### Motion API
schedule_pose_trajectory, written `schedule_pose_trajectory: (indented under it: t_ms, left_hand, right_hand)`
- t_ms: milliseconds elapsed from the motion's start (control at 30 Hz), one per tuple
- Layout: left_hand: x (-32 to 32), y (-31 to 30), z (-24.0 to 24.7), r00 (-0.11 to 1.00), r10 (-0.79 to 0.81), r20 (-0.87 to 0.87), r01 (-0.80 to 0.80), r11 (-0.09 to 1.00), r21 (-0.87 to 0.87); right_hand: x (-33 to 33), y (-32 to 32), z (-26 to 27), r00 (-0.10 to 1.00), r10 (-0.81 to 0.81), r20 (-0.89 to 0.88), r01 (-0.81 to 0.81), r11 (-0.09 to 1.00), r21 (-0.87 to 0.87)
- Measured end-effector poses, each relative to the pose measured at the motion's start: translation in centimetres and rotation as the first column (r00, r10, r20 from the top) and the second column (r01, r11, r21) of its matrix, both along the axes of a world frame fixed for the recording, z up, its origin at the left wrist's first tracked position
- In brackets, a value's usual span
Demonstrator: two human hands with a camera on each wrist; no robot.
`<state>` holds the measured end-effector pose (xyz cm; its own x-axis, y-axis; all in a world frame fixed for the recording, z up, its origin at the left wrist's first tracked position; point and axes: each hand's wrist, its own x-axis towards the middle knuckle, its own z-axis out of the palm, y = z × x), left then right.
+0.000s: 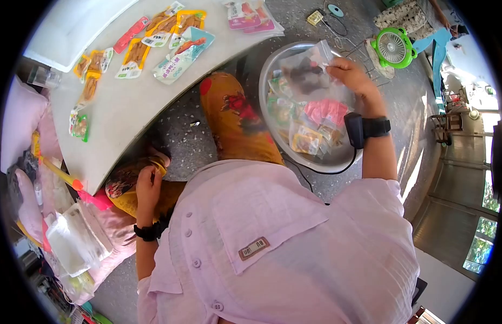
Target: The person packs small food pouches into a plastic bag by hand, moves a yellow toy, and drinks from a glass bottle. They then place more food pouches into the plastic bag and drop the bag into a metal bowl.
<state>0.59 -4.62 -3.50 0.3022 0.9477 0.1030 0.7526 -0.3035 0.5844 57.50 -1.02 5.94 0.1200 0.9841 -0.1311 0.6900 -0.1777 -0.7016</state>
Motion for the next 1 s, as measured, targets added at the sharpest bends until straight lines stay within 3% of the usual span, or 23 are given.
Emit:
schedule_pose_trajectory:
  t_ms: [100,200,333,400,533,700,767,833,867,900,933,967,1000]
  left_hand:
    - [-0.6,-0.2,-2.0,1.0,0.021,-0.013,-0.022,0.996,-0.085]
    - [-0.8,0.0,-2.1,1.0,0.013,-0.026,-0.017,0.989,-0.146]
    - [-1.1,-0.1,-2.3,0.999,0.031,-0.043,-0.037,0.991,-0.13]
    - [-1.2,-0.4,-2.4,0.998,0.048,-0.049,-0.053,0.993,-0.105]
    - [-1.4,-0.5,-2.9,0.996,0.079,-0.049,-0.086,0.986,-0.146]
    - [-1.0,-0.6,-2.6,0.994,0.106,-0.037,-0.11,0.987,-0.121]
    - [-1.0,-0.7,-2.5,0.993,0.117,-0.013,-0.118,0.986,-0.114]
    - [-0.8,-0.9,-2.1,0.99,0.139,0.009,-0.138,0.987,-0.079]
    - [-0.8,-0.9,-2.0,0.988,0.153,0.001,-0.153,0.986,-0.073]
    - [-0.9,-0.9,-2.0,0.987,0.163,-0.006,-0.164,0.984,-0.069]
    - [-0.8,-1.0,-2.0,0.985,0.169,-0.013,-0.17,0.983,-0.069]
    - [-0.9,-1.1,-2.1,0.982,0.191,0.007,-0.19,0.979,-0.07]
    - [-0.9,-1.2,-1.9,0.976,0.215,0.035,-0.214,0.976,-0.032]
  right_hand:
    - [5.6,-1.4,-7.6,0.885,-0.033,0.465,0.041,0.999,-0.008]
    - [9.4,-3.8,-15.1,0.567,0.025,0.823,0.07,0.994,-0.079]
    - [13.0,-7.9,-23.3,0.089,0.166,0.982,0.083,0.981,-0.174]
    - [14.8,-10.1,-26.7,-0.23,0.166,0.959,0.04,0.986,-0.161]
    - [12.1,-10.2,-24.4,0.101,0.222,0.97,0.186,0.953,-0.238]
    - [6.9,-6.3,-23.0,0.288,0.173,0.942,0.1,0.973,-0.209]
    - [5.1,-3.6,-24.3,0.314,0.211,0.926,-0.063,0.978,-0.201]
    - [4.3,1.3,-27.2,0.212,0.344,0.915,-0.409,0.881,-0.236]
    - [3.2,3.2,-28.3,0.343,0.305,0.888,-0.523,0.848,-0.09]
    - [0.3,4.7,-28.2,0.62,0.251,0.743,-0.555,0.81,0.19]
    - [-2.0,6.0,-27.7,0.831,0.239,0.502,-0.487,0.75,0.448]
    - [-6.1,6.5,-23.6,0.955,0.221,0.199,-0.276,0.908,0.316]
    - [-10.8,6.2,-17.0,0.989,0.108,-0.103,-0.099,0.991,0.091]
